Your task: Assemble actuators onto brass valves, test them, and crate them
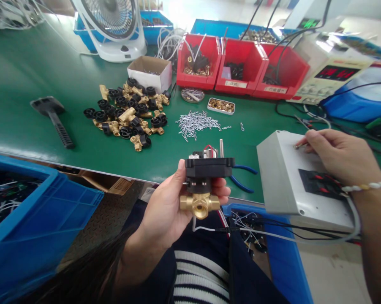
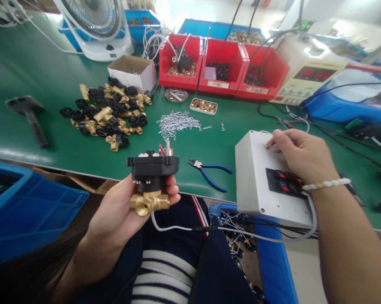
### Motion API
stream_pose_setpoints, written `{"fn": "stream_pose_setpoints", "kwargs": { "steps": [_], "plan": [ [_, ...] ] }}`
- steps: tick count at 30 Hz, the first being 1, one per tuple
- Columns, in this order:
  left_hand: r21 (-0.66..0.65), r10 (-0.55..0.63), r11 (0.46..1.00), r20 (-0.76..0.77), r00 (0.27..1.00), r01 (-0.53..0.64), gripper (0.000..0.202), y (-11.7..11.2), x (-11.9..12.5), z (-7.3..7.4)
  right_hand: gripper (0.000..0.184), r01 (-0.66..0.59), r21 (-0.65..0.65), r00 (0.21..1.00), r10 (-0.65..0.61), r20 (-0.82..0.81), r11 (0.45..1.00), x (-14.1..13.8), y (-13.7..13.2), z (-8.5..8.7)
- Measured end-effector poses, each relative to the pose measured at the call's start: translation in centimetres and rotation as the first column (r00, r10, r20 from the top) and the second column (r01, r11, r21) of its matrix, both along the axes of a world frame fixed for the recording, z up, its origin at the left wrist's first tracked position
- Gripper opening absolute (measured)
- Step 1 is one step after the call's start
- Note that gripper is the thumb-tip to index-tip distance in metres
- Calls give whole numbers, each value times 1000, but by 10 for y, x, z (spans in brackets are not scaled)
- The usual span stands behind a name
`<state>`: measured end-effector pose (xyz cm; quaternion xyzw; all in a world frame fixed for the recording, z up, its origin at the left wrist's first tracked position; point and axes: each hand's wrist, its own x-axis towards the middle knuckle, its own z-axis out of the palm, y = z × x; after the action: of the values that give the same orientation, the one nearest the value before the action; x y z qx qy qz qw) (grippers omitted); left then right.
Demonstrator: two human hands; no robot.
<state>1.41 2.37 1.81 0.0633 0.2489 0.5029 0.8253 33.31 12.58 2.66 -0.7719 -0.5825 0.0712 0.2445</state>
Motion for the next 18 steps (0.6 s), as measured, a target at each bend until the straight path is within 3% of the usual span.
{"fn": "stream_pose_setpoints", "kwargs": {
  "steps": [4,8,12,18],
  "plan": [
    [-37,-98,993,241,966,110,71,1,-4,0,35,10,-17,1000,-10,-1,1000,-1,-1,1],
    [69,-128,991,346,930,111,39,-1,-6,-3,29,36,-31,999,-36,-13,999,-11,-4,7],
    [168,-168,979,353,920,114,19,-4,-6,-7,26,96,-67,995,-99,-31,993,-21,-4,13],
    [146,-130,984,187,974,103,28,-3,-6,-6,42,115,-41,993,-116,-34,993,-20,-2,14]
  ]
}}
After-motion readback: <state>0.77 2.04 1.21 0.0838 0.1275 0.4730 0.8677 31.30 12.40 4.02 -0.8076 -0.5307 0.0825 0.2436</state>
